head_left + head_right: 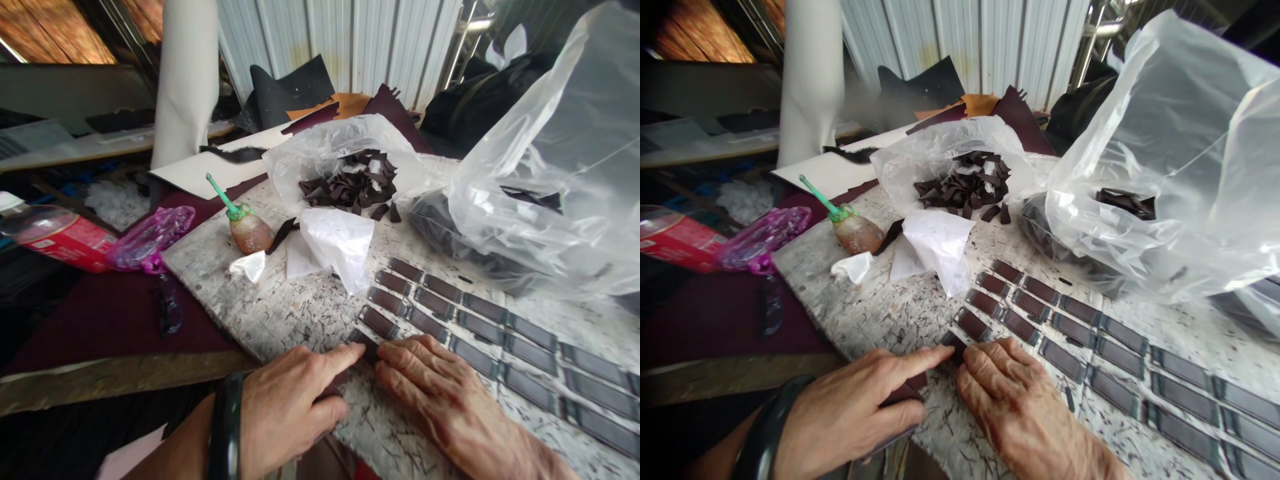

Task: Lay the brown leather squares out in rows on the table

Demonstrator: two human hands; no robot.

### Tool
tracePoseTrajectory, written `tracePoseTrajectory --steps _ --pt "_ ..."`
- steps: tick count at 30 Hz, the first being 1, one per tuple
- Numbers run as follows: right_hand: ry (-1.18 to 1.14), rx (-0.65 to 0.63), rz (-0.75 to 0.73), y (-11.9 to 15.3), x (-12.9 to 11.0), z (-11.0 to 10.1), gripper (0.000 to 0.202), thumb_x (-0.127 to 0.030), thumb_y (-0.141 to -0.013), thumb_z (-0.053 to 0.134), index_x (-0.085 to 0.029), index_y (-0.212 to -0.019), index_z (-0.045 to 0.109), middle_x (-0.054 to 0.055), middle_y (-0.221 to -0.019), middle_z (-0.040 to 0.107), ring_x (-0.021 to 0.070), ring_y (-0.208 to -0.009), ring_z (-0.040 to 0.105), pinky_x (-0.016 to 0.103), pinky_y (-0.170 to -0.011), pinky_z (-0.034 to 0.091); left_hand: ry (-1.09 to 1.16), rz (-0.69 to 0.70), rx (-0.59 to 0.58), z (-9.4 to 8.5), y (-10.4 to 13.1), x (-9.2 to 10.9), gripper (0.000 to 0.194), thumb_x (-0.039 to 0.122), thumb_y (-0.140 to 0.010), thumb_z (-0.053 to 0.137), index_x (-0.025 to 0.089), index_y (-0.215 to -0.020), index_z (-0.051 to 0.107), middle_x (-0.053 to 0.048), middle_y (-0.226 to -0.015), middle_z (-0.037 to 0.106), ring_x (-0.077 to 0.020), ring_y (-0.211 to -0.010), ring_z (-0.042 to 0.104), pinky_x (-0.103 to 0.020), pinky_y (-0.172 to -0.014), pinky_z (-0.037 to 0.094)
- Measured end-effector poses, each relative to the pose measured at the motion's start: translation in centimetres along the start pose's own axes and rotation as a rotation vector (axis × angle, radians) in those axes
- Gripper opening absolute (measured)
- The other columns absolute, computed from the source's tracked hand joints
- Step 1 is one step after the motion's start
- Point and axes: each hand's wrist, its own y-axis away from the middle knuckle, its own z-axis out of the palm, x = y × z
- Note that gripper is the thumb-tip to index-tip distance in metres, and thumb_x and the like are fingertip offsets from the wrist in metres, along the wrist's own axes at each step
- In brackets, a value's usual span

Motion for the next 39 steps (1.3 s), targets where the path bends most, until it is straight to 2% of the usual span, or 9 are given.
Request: tracePoseTrajectory --steps 3,6,10,14,17,21,25,34,39 --pt "0.009 -0.044 0.112 -0.3 -0.4 0.1 0.026 -0.012 -0.091 0.041 -0.019 -0.091 0.066 0.004 -0.100 0.069 0.0242 -0.099 0.057 0.041 -0.084 0.043 0.187 -0.051 -0.098 -0.4 -0.6 -0.6 0.054 0.021 -0.076 0.052 0.028 -0.129 0.051 0.002 -0.065 0.065 -0.0169 -0.054 0.063 -0.023 -0.050 0.050" --pt "-0.014 -0.091 0.160 -0.5 -0.4 -0.2 0.023 -0.007 -0.086 0.047 -0.021 -0.087 0.066 0.002 -0.097 0.069 0.0245 -0.102 0.054 0.040 -0.084 0.041 0.398 -0.131 -0.210 -0.5 -0.8 -1.3 0.054 0.028 -0.080 0.052 0.030 -0.133 0.045 0.006 -0.054 0.053 -0.0112 -0.035 0.052 -0.015 -0.027 0.033" --pt "-0.118 -0.064 0.176 -0.4 -0.5 -1.2 0.024 -0.009 -0.089 0.045 -0.019 -0.098 0.065 0.005 -0.099 0.068 0.0234 -0.096 0.056 0.039 -0.081 0.044 0.581 -0.051 -0.089 0.3 0.3 -1.4 0.047 0.030 -0.082 0.056 0.028 -0.129 0.049 0.005 -0.058 0.054 -0.0109 -0.041 0.056 -0.011 -0.028 0.033" --pt "-0.499 -0.025 0.503 -0.4 -2.5 -2.1 0.018 -0.030 -0.090 0.052 -0.022 -0.103 0.061 0.003 -0.089 0.067 0.0169 -0.076 0.061 0.027 -0.066 0.048 0.776 -0.010 0.027 1.9 2.0 0.0 0.041 0.032 -0.086 0.054 0.026 -0.126 0.048 0.005 -0.058 0.054 -0.0096 -0.040 0.054 -0.010 -0.028 0.033" --pt "-0.900 -0.141 0.737 -0.3 -4.5 -2.1 0.023 -0.040 -0.086 0.058 -0.020 -0.097 0.063 0.001 -0.075 0.068 0.0160 -0.065 0.062 0.025 -0.057 0.047 0.858 -0.027 0.019 3.5 2.9 1.1 0.042 0.037 -0.087 0.052 0.026 -0.127 0.045 0.005 -0.057 0.054 -0.0095 -0.038 0.053 -0.010 -0.026 0.031" --pt "-1.179 -0.095 0.851 0.8 -5.5 -1.4 0.015 -0.032 -0.083 0.061 -0.016 -0.084 0.064 0.001 -0.069 0.068 0.0150 -0.062 0.061 0.023 -0.057 0.047 0.919 -0.077 -0.081 5.3 2.8 1.1 0.050 0.048 -0.087 0.050 0.026 -0.130 0.039 0.003 -0.061 0.059 -0.0102 -0.040 0.055 -0.010 -0.026 0.032" --pt "-1.169 -0.065 0.892 2.1 -5.0 -1.2 0.016 -0.032 -0.083 0.059 -0.017 -0.084 0.066 0.001 -0.073 0.068 0.0145 -0.064 0.061 0.022 -0.058 0.047 0.967 -0.029 -0.183 6.2 1.5 0.7 0.056 0.056 -0.085 0.048 0.022 -0.128 0.040 0.002 -0.057 0.058 -0.0110 -0.040 0.056 -0.010 -0.027 0.033" --pt "-1.366 0.110 1.014 3.0 -4.0 -0.7 0.024 -0.040 -0.080 0.065 -0.018 -0.087 0.063 0.003 -0.077 0.069 0.0159 -0.068 0.063 0.025 -0.062 0.050 0.820 0.005 -0.027 5.4 -0.5 2.2 0.042 0.053 -0.085 0.049 0.019 -0.110 0.050 0.005 -0.052 0.052 -0.0093 -0.036 0.051 -0.010 -0.025 0.029" --pt "-0.807 0.243 0.988 4.7 -1.1 -2.1 0.017 -0.037 -0.082 0.065 -0.021 -0.079 0.061 -0.002 -0.065 0.061 0.0125 -0.057 0.055 0.021 -0.051 0.044 0.786 -0.055 0.051 3.9 -0.2 1.3 0.040 0.052 -0.085 0.049 0.022 -0.110 0.049 0.001 -0.076 0.060 -0.0080 -0.041 0.055 -0.010 -0.026 0.030"
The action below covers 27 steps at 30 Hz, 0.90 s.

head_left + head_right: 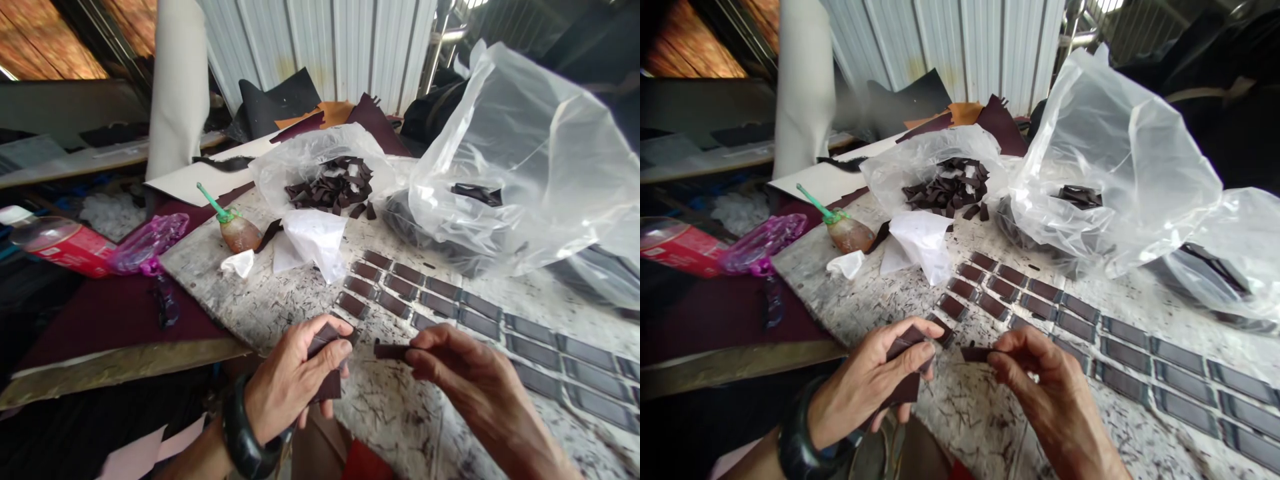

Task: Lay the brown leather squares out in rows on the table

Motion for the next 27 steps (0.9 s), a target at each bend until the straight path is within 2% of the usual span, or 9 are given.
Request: tracePoseTrajectory --steps 3,5,8,11,13,16,21,27 --pt "0.366 0.055 -0.360 -0.9 0.7 -1.7 0.001 -0.022 -0.087 0.057 -0.023 -0.087 0.058 0.001 -0.079 0.064 0.0145 -0.067 0.060 0.023 -0.058 0.047 -0.089 -0.011 0.025 -0.6 0.0 0.6 0.038 0.051 -0.086 0.048 0.023 -0.111 0.050 0.002 -0.076 0.060 -0.0087 -0.042 0.056 -0.011 -0.027 0.030" --pt "0.542 0.006 -0.576 -1.3 1.2 -2.2 0.012 -0.013 -0.088 0.052 -0.023 -0.093 0.057 0.003 -0.091 0.064 0.0148 -0.074 0.061 0.024 -0.064 0.047 -0.214 0.027 0.042 -0.6 0.0 1.1 0.032 0.046 -0.087 0.046 0.024 -0.109 0.054 0.004 -0.070 0.058 -0.0085 -0.041 0.055 -0.013 -0.030 0.034" --pt "0.679 -0.056 -0.725 -1.8 1.8 -2.3 0.019 -0.008 -0.089 0.048 -0.021 -0.100 0.056 0.006 -0.101 0.062 0.0155 -0.080 0.060 0.027 -0.071 0.046 -0.521 0.165 0.080 -0.1 -0.2 1.7 0.028 0.036 -0.089 0.044 0.026 -0.111 0.059 0.002 -0.065 0.061 -0.0126 -0.051 0.060 -0.021 -0.049 0.049" --pt "0.704 -0.068 -0.789 -2.1 1.7 -2.0 0.017 -0.008 -0.091 0.044 -0.018 -0.099 0.056 0.008 -0.100 0.063 0.0165 -0.083 0.059 0.029 -0.075 0.045 -0.797 0.293 0.057 0.5 -0.7 1.4 0.034 0.030 -0.090 0.043 0.028 -0.121 0.055 -0.004 -0.081 0.070 -0.0213 -0.076 0.067 -0.032 -0.072 0.053" --pt "0.690 -0.072 -0.831 -2.3 1.5 -1.7 0.017 -0.010 -0.093 0.041 -0.016 -0.096 0.056 0.009 -0.097 0.063 0.0166 -0.081 0.059 0.028 -0.073 0.045 -0.875 0.342 0.006 0.9 -1.1 0.9 0.039 0.026 -0.091 0.041 0.029 -0.129 0.049 -0.006 -0.091 0.071 -0.0237 -0.082 0.067 -0.035 -0.074 0.053" --pt "0.649 -0.069 -0.857 -2.5 1.4 -1.5 0.022 -0.011 -0.096 0.035 -0.013 -0.094 0.057 0.011 -0.094 0.062 0.0171 -0.081 0.058 0.029 -0.072 0.045 -0.935 0.380 -0.027 1.4 -1.6 0.5 0.045 0.019 -0.090 0.040 0.027 -0.134 0.042 -0.007 -0.096 0.070 -0.0241 -0.081 0.068 -0.037 -0.072 0.054" --pt "0.646 -0.101 -0.862 -2.4 2.1 -1.5 0.031 -0.014 -0.099 0.026 -0.012 -0.097 0.057 0.012 -0.099 0.062 0.0194 -0.087 0.056 0.033 -0.077 0.042 -1.041 0.290 -0.056 2.0 -1.9 1.6 0.050 0.012 -0.087 0.040 0.027 -0.135 0.040 -0.006 -0.091 0.071 -0.0255 -0.076 0.069 -0.041 -0.068 0.056" --pt "0.729 -0.118 -0.836 -2.1 2.3 -1.4 0.031 -0.015 -0.099 0.025 -0.013 -0.100 0.057 0.012 -0.101 0.062 0.0207 -0.093 0.057 0.036 -0.085 0.039 -1.151 0.214 -0.097 2.4 -2.2 2.7 0.050 0.009 -0.087 0.037 0.028 -0.133 0.041 -0.007 -0.083 0.071 -0.0263 -0.070 0.069 -0.039 -0.061 0.056"
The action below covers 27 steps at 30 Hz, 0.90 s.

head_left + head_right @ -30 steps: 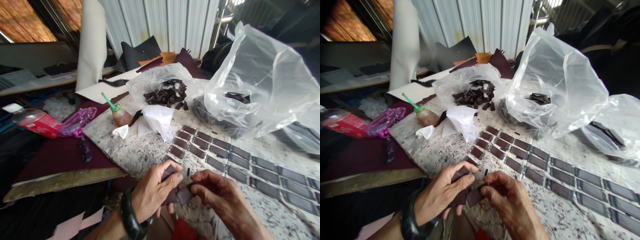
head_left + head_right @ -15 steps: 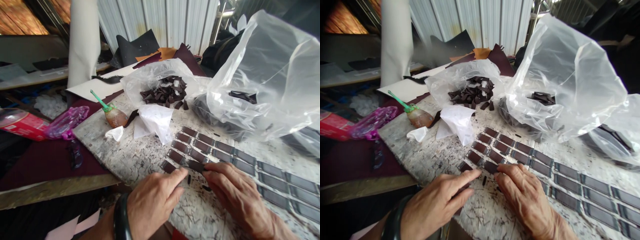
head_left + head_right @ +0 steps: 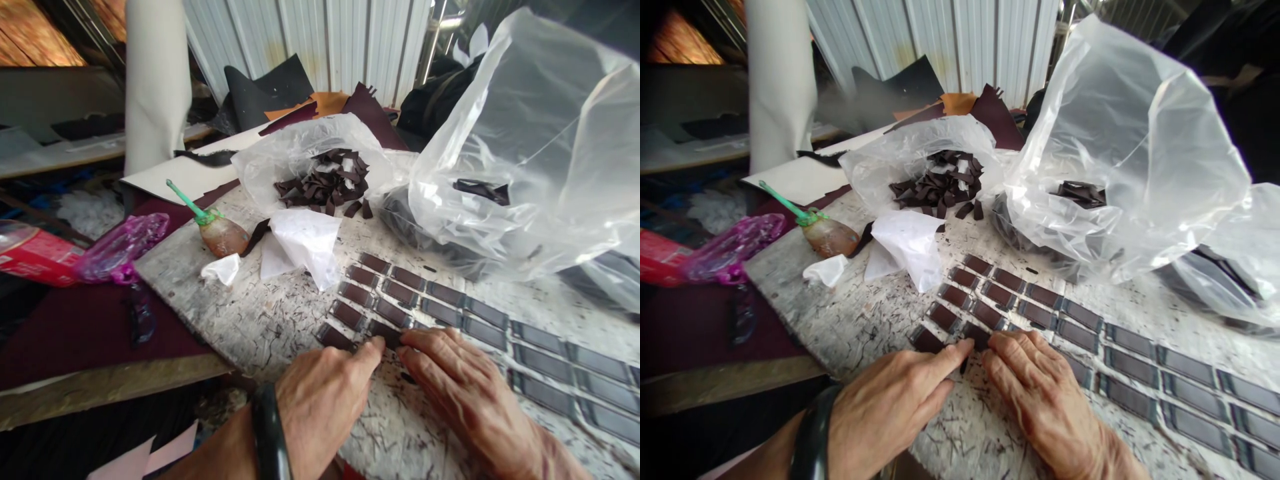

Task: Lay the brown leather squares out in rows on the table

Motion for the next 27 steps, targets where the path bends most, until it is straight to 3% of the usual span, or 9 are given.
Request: tracePoseTrajectory --steps 8,20,24,27 --pt "0.016 -0.030 -0.001 0.6 0.0 0.4 0.037 -0.014 -0.098 0.021 -0.008 -0.106 0.057 0.014 -0.106 0.059 0.0224 -0.102 0.052 0.037 -0.094 0.034 -0.012 -0.011 -0.035 -0.5 -0.2 0.4 0.050 0.008 -0.087 0.036 0.026 -0.133 0.042 -0.008 -0.082 0.071 -0.0274 -0.069 0.069 -0.041 -0.060 0.056" --pt "0.058 -0.013 0.046 -0.7 -0.6 -0.4 0.042 -0.023 -0.100 0.022 -0.012 -0.101 0.062 0.008 -0.101 0.066 0.0219 -0.095 0.053 0.036 -0.085 0.035 0.060 -0.016 -0.006 0.1 -0.4 0.0 0.049 0.009 -0.087 0.037 0.027 -0.132 0.045 -0.010 -0.088 0.071 -0.0284 -0.076 0.069 -0.043 -0.066 0.054" --pt "0.158 -0.033 0.036 -1.5 -0.8 -1.0 0.041 -0.023 -0.100 0.025 -0.013 -0.100 0.066 0.006 -0.099 0.069 0.0241 -0.099 0.054 0.037 -0.081 0.038 0.116 -0.019 0.046 -0.5 0.0 -0.2 0.042 0.015 -0.088 0.041 0.027 -0.126 0.052 -0.009 -0.084 0.071 -0.0272 -0.077 0.069 -0.038 -0.068 0.053" --pt "0.150 -0.016 0.107 -1.0 -1.4 -1.9 0.034 -0.020 -0.098 0.032 -0.017 -0.102 0.066 0.004 -0.105 0.069 0.0240 -0.101 0.055 0.036 -0.080 0.041 0.337 -0.100 0.074 -0.8 1.1 -0.4 0.035 0.029 -0.090 0.044 0.030 -0.124 0.053 0.000 -0.066 0.066 -0.0175 -0.059 0.066 -0.026 -0.062 0.052"
